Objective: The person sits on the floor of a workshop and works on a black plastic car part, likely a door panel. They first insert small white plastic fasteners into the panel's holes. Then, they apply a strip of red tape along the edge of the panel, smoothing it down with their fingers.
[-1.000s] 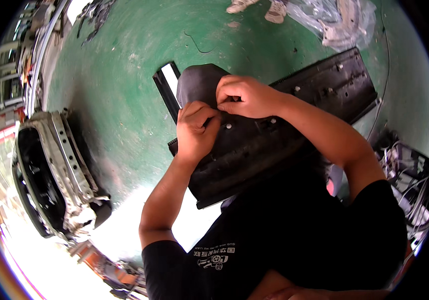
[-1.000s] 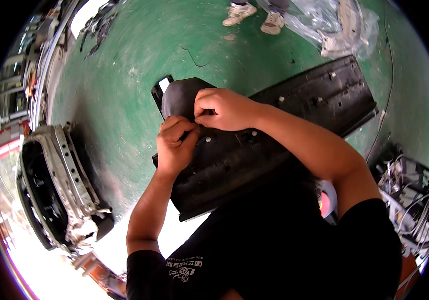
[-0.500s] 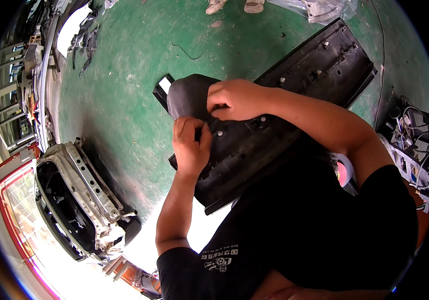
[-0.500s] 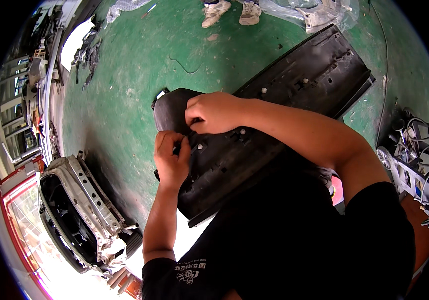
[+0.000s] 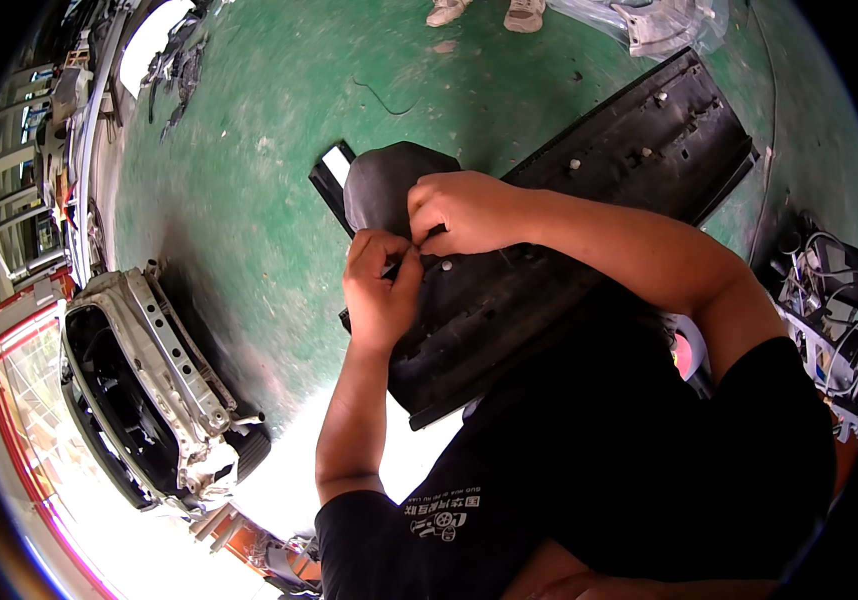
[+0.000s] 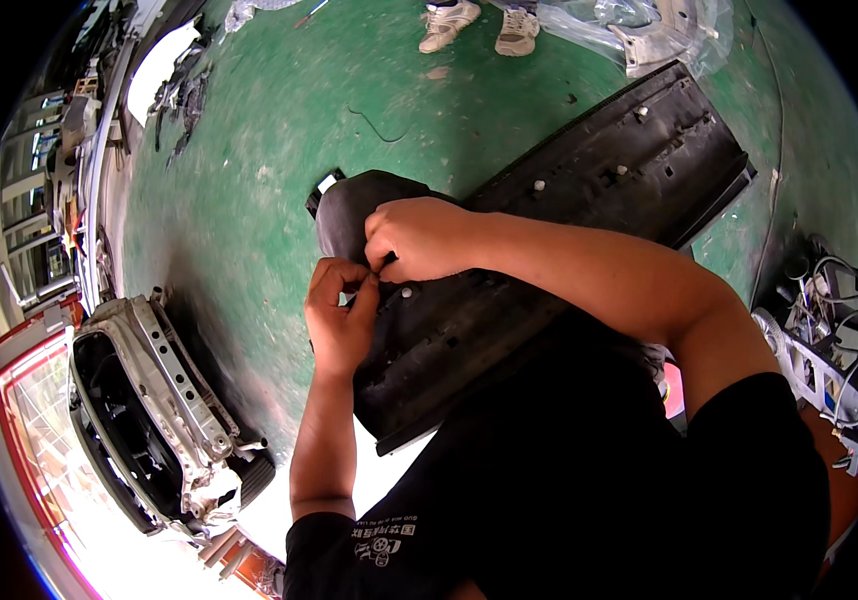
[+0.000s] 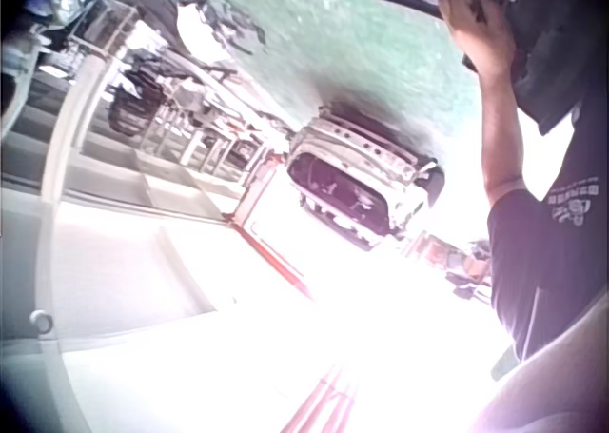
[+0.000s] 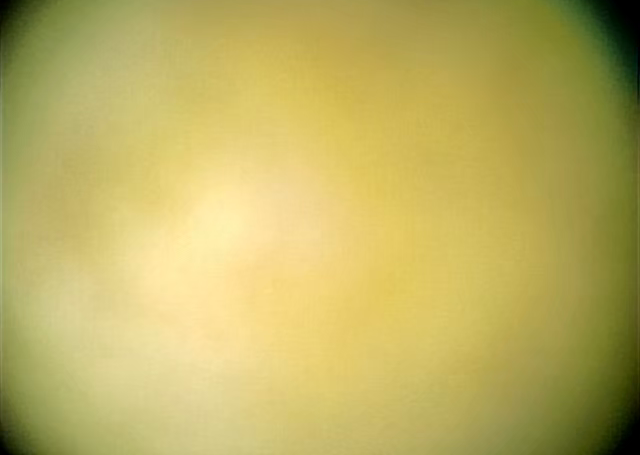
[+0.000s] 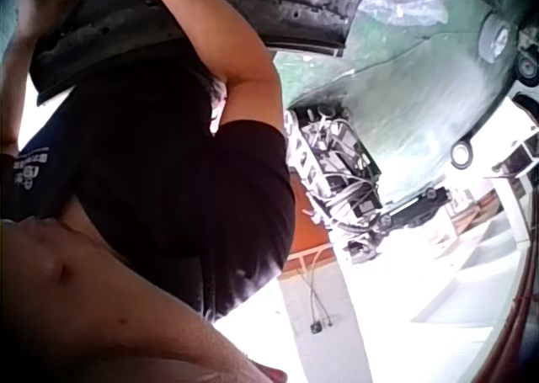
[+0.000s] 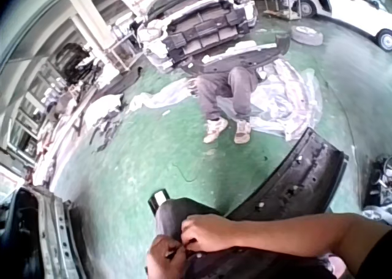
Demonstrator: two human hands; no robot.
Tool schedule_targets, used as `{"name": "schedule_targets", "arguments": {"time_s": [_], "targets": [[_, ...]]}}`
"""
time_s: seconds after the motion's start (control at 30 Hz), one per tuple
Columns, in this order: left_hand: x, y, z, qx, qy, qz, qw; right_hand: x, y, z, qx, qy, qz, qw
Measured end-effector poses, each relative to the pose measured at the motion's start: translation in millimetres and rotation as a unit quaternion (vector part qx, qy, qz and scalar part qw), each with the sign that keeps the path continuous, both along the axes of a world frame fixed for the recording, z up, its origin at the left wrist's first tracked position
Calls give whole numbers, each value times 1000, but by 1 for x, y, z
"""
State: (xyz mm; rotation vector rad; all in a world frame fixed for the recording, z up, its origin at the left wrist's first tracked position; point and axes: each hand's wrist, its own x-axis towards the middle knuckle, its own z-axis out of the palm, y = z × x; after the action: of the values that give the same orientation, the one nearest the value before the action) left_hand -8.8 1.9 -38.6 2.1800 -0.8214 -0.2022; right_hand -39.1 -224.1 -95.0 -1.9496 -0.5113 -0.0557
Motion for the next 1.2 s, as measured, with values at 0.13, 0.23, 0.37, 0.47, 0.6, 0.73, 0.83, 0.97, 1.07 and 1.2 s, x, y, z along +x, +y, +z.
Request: {"name": "schedule_targets", "arguments": {"time_s": [0.13, 0.23, 0.37, 0.47, 0.6, 0.73, 0.83, 0.97, 1.07, 1.2], "targets": [[1, 0, 4, -9, 30, 2, 1000, -5, 3, 6, -8, -6, -21, 1000], [-1, -1, 12, -12, 39, 7, 999, -7, 7, 7, -16, -34, -33, 999], [4, 2, 15, -8, 54, 2, 998, -6, 10, 3, -6, -75, -44, 996], [3, 5, 18, -12, 80, 27, 996, -7, 14, 4, 12, -71, -52, 996], [4, 14, 17, -7, 91, 38, 995, -4, 14, 5, 20, -109, -40, 993], [2, 16, 15, 8, 94, 14, 995, -2, 14, 5, 33, -85, -16, 996], [2, 16, 12, 12, 78, 10, 997, -1, 16, 10, 53, -77, -2, 996], [3, 16, 6, 13, 72, 16, 997, 0, 16, 10, 40, -83, 14, 996], [5, 12, 2, 24, 55, 13, 998, 1, 13, 11, 39, -82, 18, 996], [7, 8, 1, -3, 85, 32, 996, 2, 9, 14, 46, -66, 15, 997]]}}
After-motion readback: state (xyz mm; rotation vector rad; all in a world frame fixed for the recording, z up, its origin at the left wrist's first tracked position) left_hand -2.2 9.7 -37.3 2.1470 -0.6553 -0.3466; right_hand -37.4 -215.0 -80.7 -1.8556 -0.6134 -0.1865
